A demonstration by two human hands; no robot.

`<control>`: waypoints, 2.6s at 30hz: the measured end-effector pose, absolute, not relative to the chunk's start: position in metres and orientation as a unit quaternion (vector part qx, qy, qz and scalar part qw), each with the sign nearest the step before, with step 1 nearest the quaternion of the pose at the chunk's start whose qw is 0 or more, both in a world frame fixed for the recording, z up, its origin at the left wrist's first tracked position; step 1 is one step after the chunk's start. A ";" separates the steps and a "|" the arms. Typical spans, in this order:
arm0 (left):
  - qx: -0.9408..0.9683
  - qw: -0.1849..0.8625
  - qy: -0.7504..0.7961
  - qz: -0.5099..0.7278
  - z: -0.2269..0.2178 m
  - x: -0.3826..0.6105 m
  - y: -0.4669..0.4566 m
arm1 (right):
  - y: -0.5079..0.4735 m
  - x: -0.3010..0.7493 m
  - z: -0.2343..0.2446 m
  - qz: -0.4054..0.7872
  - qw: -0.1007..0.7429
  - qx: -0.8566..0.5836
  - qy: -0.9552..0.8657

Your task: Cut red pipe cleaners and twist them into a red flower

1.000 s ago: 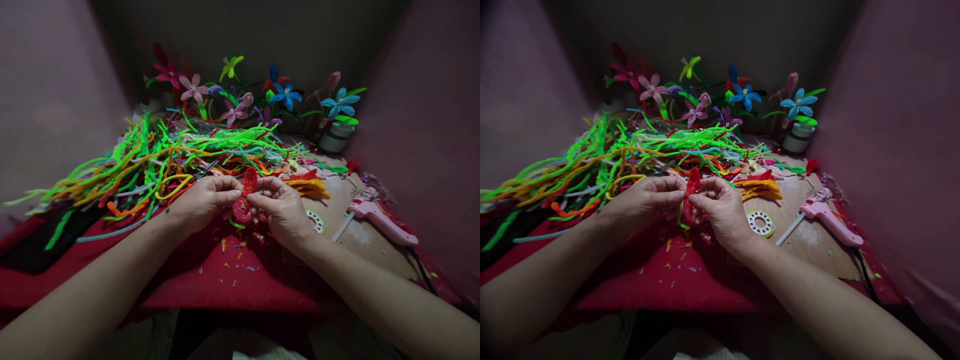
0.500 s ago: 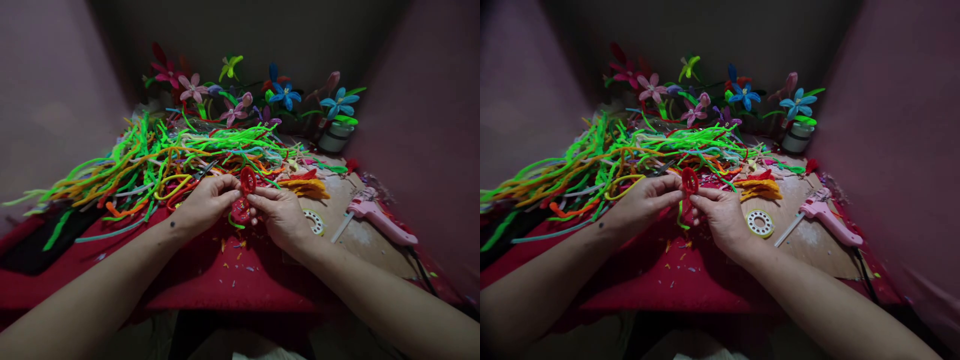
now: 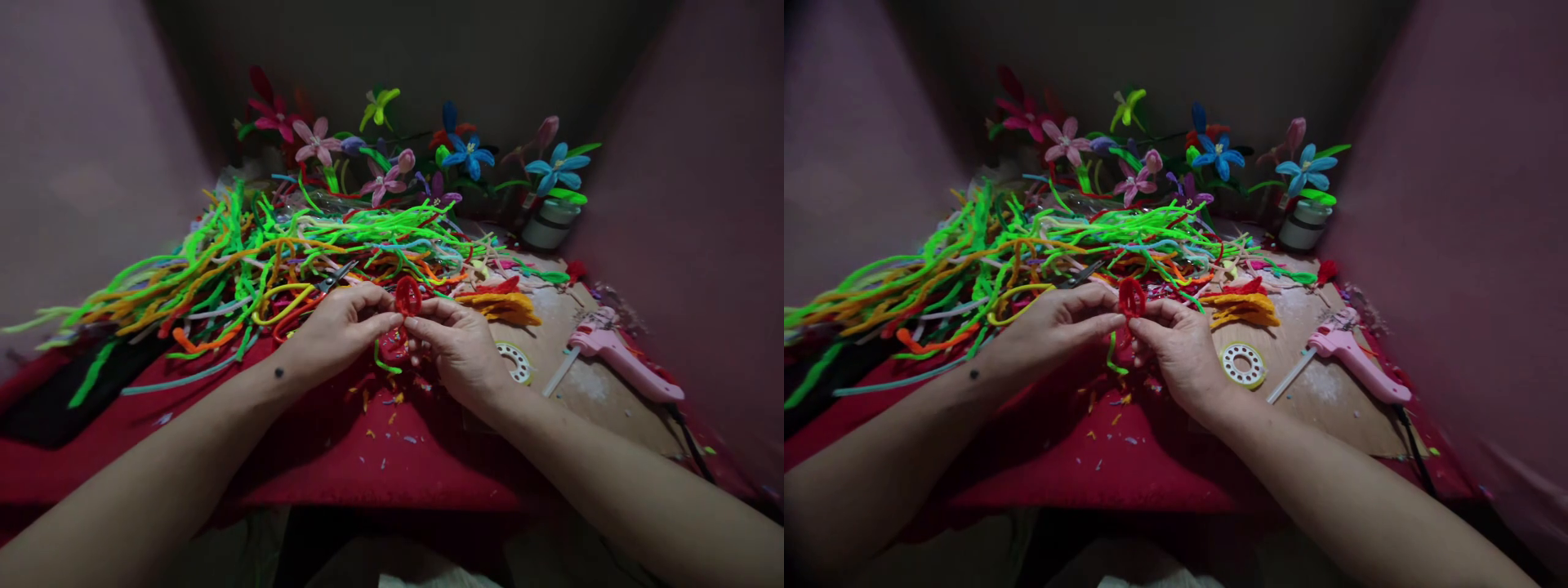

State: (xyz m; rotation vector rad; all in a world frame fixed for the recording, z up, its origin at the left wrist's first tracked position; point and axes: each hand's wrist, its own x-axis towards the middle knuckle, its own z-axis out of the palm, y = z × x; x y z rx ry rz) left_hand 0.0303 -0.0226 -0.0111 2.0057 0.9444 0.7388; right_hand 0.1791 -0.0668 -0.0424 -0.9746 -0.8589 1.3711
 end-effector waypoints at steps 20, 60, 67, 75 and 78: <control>0.607 0.607 0.361 0.364 -0.018 0.051 -0.036 | -0.067 0.177 -0.043 0.547 0.549 -0.469 -0.424; 0.606 0.630 0.332 0.354 -0.023 0.037 -0.026 | -0.058 0.184 -0.049 0.701 0.522 -0.357 -0.330; 0.659 0.525 0.387 0.374 -0.016 0.036 -0.026 | -0.064 0.183 -0.049 0.639 0.516 -0.409 -0.399; 0.731 0.474 0.384 0.305 -0.019 0.034 -0.022 | -0.063 0.186 -0.047 0.639 0.493 -0.413 -0.423; 0.782 0.394 0.395 0.280 -0.015 0.033 -0.022 | -0.063 0.184 -0.046 0.624 0.499 -0.434 -0.417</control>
